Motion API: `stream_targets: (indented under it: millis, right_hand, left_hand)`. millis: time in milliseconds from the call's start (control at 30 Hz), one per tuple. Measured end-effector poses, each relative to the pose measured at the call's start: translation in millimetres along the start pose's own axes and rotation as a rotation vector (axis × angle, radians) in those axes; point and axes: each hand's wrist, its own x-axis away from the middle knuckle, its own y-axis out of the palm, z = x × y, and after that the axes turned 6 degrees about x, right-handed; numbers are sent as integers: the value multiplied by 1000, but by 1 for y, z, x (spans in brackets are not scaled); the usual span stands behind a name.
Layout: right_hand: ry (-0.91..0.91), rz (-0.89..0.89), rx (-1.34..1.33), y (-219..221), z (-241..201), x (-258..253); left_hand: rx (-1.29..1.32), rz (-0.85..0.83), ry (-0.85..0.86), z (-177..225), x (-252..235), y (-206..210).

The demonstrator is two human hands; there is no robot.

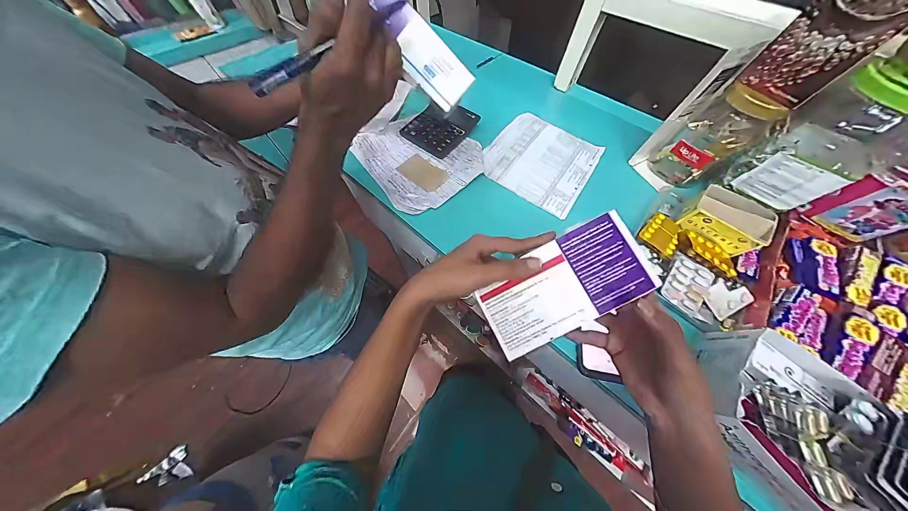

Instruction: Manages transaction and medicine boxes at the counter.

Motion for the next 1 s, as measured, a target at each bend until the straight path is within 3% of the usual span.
stream_targets:
  millis: [67, 167, 333, 733, 1000]
  right_hand:
    - [-33, 90, -73, 6, -2, -3]
    - [-137, 220, -120, 13, 6, -3]
    - [-203, 319, -63, 24, 27, -3]
    - [-369, 306, -120, 30, 45, -3]
    - [-438, 323, -134, 26, 45, -3]
  left_hand:
    - [7, 82, 16, 2, -4, -6]
    - [258, 351, 113, -24, 8, 12]
    - [561, 483, 275, -63, 19, 59]
    - [425, 713, 447, -50, -7, 72]
    - [376, 714, 499, -48, -18, 75]
